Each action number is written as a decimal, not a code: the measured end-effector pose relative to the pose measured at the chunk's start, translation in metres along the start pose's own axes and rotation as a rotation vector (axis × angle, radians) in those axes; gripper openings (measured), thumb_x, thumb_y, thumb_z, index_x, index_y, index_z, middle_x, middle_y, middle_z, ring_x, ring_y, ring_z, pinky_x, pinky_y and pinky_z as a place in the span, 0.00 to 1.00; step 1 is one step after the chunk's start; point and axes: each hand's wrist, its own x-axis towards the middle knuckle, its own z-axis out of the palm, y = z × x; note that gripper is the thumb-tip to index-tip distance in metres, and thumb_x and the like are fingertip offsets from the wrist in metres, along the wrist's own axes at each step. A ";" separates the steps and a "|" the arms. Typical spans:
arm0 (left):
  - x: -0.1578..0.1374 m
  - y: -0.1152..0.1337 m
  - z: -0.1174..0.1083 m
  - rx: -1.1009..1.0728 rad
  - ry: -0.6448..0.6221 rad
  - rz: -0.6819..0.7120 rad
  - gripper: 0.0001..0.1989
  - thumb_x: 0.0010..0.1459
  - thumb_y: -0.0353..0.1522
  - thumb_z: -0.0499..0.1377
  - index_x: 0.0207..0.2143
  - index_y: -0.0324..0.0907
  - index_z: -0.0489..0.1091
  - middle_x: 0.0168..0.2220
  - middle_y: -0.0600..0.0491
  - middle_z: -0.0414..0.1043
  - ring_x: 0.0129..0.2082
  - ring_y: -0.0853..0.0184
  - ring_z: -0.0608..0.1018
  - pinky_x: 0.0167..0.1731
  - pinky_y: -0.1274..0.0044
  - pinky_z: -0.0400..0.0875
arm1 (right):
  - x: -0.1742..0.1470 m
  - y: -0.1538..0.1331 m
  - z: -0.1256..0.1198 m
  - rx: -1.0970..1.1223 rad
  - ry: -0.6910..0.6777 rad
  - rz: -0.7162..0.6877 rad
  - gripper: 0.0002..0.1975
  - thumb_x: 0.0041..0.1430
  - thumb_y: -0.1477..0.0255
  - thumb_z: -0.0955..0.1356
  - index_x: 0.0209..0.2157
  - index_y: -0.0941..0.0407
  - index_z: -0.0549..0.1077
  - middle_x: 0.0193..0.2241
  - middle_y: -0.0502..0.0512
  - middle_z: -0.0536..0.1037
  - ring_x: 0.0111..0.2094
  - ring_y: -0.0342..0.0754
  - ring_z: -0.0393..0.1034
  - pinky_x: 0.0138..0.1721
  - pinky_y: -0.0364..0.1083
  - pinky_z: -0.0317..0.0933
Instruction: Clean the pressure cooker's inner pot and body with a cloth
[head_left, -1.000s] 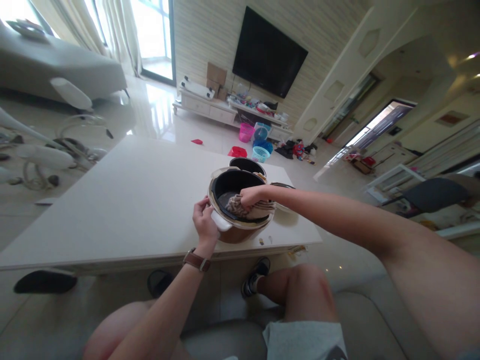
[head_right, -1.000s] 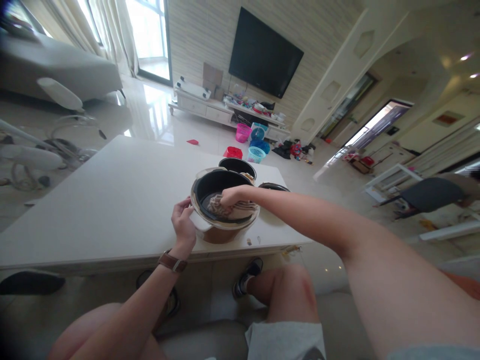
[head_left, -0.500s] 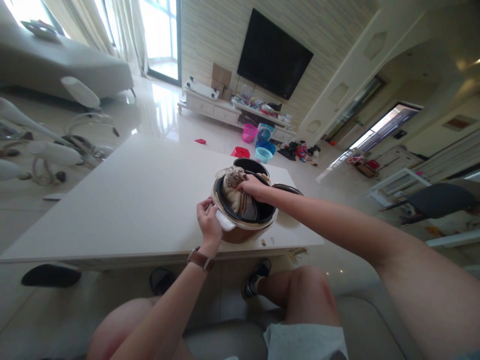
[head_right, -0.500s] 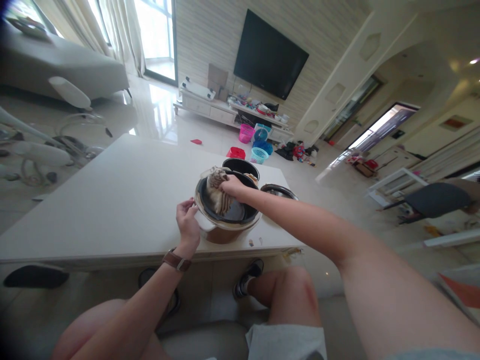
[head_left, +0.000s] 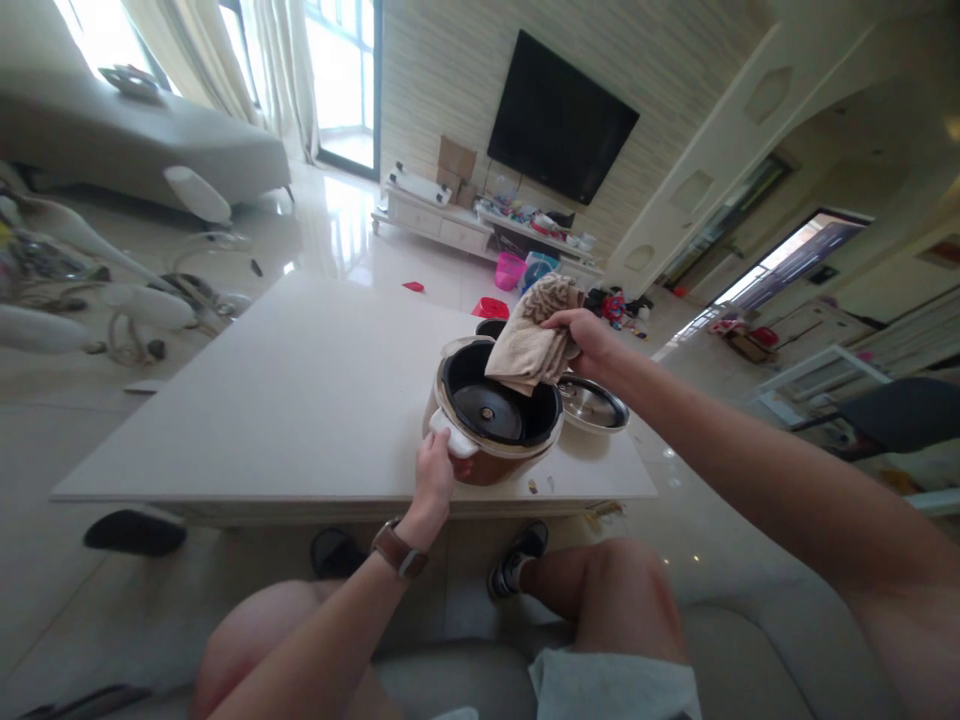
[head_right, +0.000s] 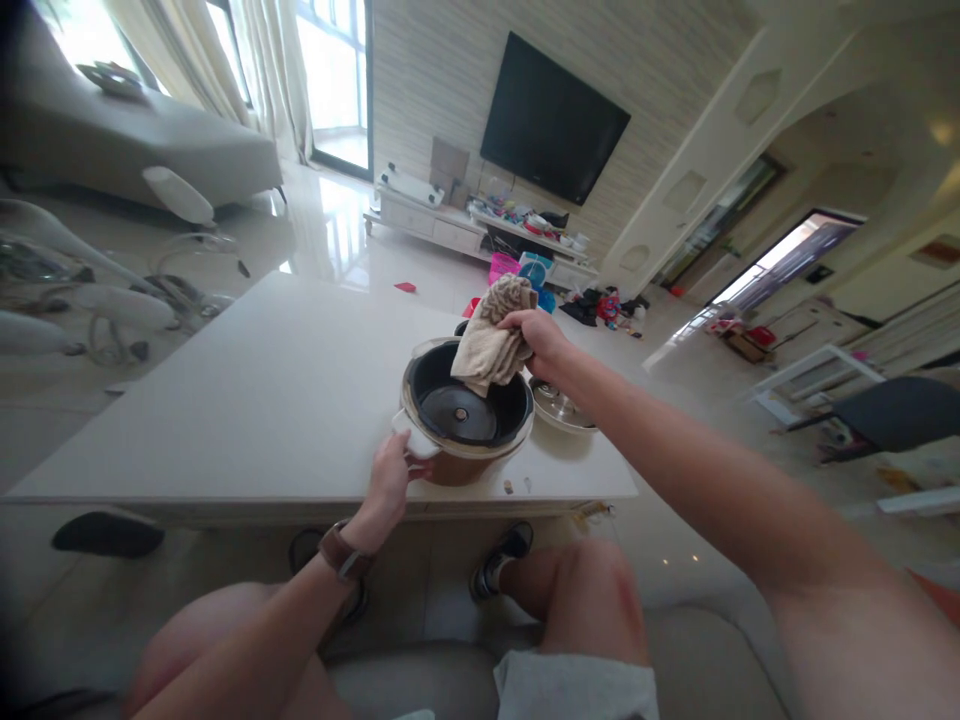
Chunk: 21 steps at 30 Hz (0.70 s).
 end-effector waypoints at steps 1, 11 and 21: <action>0.000 -0.001 0.003 0.001 0.004 -0.017 0.15 0.59 0.43 0.58 0.36 0.40 0.70 0.23 0.53 0.74 0.16 0.66 0.76 0.16 0.76 0.72 | 0.000 -0.003 0.011 0.017 -0.012 -0.032 0.13 0.43 0.79 0.71 0.35 0.56 0.74 0.22 0.49 0.75 0.26 0.49 0.76 0.33 0.47 0.75; 0.000 -0.010 0.007 -0.106 -0.031 0.103 0.17 0.58 0.43 0.63 0.41 0.39 0.70 0.30 0.53 0.75 0.20 0.67 0.78 0.18 0.75 0.77 | 0.022 0.050 0.185 -0.256 -0.250 -0.154 0.14 0.42 0.78 0.71 0.35 0.55 0.73 0.26 0.48 0.77 0.29 0.48 0.75 0.32 0.46 0.73; 0.010 -0.009 0.009 -0.125 0.011 0.167 0.14 0.60 0.44 0.61 0.36 0.42 0.68 0.27 0.54 0.72 0.20 0.67 0.76 0.17 0.77 0.71 | 0.048 0.098 0.260 -0.508 -0.395 -0.034 0.16 0.50 0.74 0.72 0.41 0.53 0.68 0.32 0.49 0.74 0.30 0.49 0.74 0.29 0.47 0.72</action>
